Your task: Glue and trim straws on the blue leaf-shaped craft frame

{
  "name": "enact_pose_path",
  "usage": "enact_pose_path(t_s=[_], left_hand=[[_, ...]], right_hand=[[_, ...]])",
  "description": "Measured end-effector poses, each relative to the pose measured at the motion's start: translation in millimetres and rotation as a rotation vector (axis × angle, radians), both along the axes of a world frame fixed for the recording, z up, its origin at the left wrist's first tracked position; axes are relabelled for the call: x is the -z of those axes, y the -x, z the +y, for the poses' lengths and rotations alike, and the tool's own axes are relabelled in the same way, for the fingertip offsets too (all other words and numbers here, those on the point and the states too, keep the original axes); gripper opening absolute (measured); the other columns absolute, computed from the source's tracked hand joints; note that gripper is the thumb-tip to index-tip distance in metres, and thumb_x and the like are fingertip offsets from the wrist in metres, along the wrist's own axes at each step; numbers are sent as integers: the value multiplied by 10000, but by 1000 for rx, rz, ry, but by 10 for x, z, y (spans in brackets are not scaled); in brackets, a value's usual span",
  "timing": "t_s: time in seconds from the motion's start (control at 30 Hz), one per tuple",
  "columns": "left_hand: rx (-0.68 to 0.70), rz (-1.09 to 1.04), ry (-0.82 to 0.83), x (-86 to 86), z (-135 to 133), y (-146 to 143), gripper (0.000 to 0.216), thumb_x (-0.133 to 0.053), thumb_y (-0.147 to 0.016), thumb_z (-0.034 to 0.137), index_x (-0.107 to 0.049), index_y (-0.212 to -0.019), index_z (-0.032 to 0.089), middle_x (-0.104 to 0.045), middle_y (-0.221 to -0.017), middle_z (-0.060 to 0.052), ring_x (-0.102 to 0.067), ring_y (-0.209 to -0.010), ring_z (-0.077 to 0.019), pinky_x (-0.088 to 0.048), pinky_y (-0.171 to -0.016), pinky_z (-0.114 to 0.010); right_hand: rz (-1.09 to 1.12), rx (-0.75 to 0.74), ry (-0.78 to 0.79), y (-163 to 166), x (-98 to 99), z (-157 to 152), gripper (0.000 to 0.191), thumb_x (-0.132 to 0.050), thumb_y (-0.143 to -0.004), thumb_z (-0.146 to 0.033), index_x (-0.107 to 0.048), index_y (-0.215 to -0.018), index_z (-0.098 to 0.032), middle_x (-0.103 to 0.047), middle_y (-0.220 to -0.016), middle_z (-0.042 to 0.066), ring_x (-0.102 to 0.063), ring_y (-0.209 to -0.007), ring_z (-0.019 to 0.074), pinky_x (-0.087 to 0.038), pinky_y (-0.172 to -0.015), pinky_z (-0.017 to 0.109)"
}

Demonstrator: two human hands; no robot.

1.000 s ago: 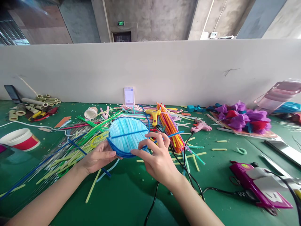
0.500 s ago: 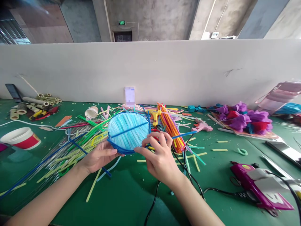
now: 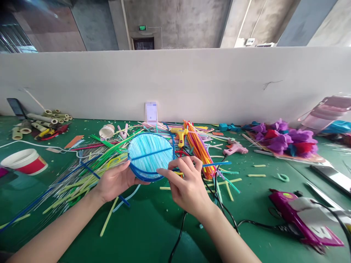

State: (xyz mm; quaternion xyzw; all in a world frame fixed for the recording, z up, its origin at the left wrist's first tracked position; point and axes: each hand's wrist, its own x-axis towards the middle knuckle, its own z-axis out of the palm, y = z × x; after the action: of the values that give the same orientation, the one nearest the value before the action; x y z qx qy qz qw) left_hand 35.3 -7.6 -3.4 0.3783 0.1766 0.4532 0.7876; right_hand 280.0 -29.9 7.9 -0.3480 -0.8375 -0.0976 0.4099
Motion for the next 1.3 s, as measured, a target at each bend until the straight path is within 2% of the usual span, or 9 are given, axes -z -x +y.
enact_pose_path(t_s=[0.17, 0.3, 0.4, 0.5, 0.67, 1.0, 1.3], left_hand=[[-54, 13, 44, 41, 11, 2, 303, -499, -962, 250, -624, -1230, 182, -722, -1161, -126, -683, -1062, -301, -536, -917, -507], [-106, 71, 37, 59, 12, 1, 274, -532, -941, 228, -650, -1184, 178, -743, -1096, -110, -719, -944, -267, -587, -818, -438], [-86, 74, 17, 50, 5, -2, 280, -539, -926, 248, -664, -1162, 164, -754, -1048, -113, -724, -898, -271, -599, -765, -432], [-46, 42, 18, 42, -1, -10, 315, -506, -924, 299, -677, -1132, 134, -752, -1047, -132, -712, -941, -301, -588, -791, -475], [-46, 20, 42, 62, 5, -19, 322, -488, -928, 327, -685, -1112, 151, -748, -1077, -122, -704, -969, -291, -567, -840, -478], [-78, -1, 65, 27, -8, -32, 318, -458, -940, 314, -669, -1112, 149, -720, -1170, -139, -651, -1116, -335, -518, -918, -572], [-129, -10, 63, 14, -7, -44, 310, -452, -952, 309, -680, -1086, 146, -732, -1114, -131, -663, -1075, -316, -512, -926, -589]], right_hand=[[-12, -29, -43, 18, -15, -15, 422, -531, -825, -19, -694, -1094, -301, -597, -954, 39, -524, -891, 198, -320, -865, 445], [-23, -46, -33, 43, -14, -19, 407, -532, -825, -25, -695, -1077, -301, -599, -954, 36, -512, -939, 213, -317, -870, 446], [-10, -40, 2, 39, -12, -23, 402, -526, -824, -23, -694, -1060, -302, -598, -949, 32, -512, -955, 217, -320, -868, 439], [30, -17, 27, 27, -30, -30, 368, -531, -840, -42, -694, -1043, -302, -589, -944, 33, -524, -950, 219, -321, -869, 442], [92, 42, -4, 27, -70, -57, 315, -557, -854, -81, -687, -1036, -303, -575, -936, 35, -530, -913, 221, -316, -840, 434], [127, 118, -91, 43, -65, -94, 360, -588, -836, -72, -677, -1081, -319, -560, -901, 29, -543, -851, 212, -305, -795, 416], [93, 107, -113, 101, -28, -102, 355, -596, -831, -78, -674, -1089, -308, -578, -908, 36, -539, -861, 212, -311, -812, 426]])
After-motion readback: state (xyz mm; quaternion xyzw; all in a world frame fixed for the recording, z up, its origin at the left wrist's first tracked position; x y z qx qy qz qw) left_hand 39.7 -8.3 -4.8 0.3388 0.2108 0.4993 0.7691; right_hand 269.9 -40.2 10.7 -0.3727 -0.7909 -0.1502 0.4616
